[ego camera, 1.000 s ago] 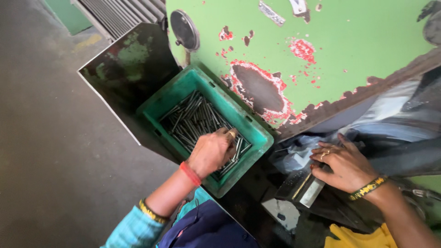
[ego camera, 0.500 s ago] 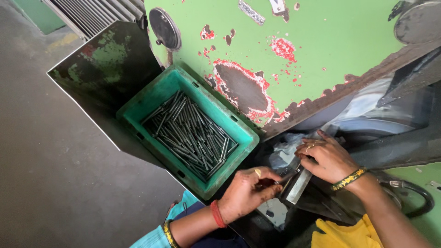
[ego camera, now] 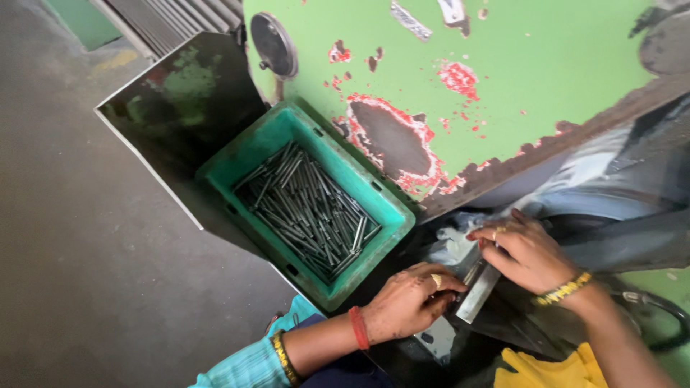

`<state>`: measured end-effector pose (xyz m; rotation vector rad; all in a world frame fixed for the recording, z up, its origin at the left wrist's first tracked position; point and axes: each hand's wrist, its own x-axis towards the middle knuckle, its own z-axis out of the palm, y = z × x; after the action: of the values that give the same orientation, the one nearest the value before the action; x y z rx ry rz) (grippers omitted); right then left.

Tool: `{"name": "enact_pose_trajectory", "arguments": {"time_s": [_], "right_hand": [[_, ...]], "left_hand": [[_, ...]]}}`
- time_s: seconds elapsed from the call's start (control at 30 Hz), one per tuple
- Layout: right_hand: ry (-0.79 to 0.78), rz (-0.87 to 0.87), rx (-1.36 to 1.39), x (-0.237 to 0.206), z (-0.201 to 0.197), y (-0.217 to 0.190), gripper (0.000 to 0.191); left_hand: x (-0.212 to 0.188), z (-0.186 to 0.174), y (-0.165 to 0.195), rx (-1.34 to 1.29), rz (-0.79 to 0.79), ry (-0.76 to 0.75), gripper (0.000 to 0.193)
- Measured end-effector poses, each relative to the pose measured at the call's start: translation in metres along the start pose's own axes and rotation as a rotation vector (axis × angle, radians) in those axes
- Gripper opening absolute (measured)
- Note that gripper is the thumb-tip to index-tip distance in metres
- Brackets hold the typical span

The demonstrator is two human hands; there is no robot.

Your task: The person repeatedly picks up metal rods from a green bin and places them into a grinding machine. They operate the machine to process the rods and then place the finished pieces on the machine's surface.

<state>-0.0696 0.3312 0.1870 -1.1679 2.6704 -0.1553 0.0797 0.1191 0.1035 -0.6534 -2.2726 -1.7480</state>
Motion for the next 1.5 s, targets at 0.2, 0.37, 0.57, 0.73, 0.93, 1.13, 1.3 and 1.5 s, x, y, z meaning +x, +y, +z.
{"name": "enact_pose_trajectory", "arguments": {"time_s": [0.2, 0.37, 0.57, 0.73, 0.93, 1.13, 1.3, 1.5], "right_hand": [[-0.258, -0.109, -0.242, -0.007, -0.008, -0.041, 0.070], [-0.523, 0.136, -0.514, 0.006, -0.004, -0.063, 0.066], [-0.490, 0.196, -0.471, 0.007, -0.008, -0.050, 0.063], [-0.435, 0.171, -0.448, 0.007, -0.006, -0.044, 0.064], [-0.480, 0.215, -0.480, 0.008, -0.010, -0.046, 0.064], [-0.458, 0.192, -0.446, 0.008, -0.010, -0.046, 0.066], [-0.464, 0.195, -0.460, 0.007, -0.008, -0.041, 0.064], [-0.395, 0.168, -0.411, 0.006, -0.002, -0.030, 0.059]], "left_hand": [[0.011, 0.003, -0.010, -0.032, 0.085, 0.014, 0.041], [0.023, -0.023, -0.013, 0.150, 0.065, -0.085, 0.040], [0.019, -0.092, -0.085, 1.025, 0.032, -0.070, 0.024], [0.010, -0.078, -0.156, 1.168, -0.034, -0.408, 0.012], [0.025, -0.059, -0.210, 1.400, 0.211, -0.636, 0.024], [0.030, -0.061, -0.217, 1.430, 0.220, -0.722, 0.018], [0.027, -0.059, -0.219, 1.402, 0.194, -0.752, 0.014], [0.026, -0.066, -0.213, 1.339, 0.153, -0.634, 0.011]]}}
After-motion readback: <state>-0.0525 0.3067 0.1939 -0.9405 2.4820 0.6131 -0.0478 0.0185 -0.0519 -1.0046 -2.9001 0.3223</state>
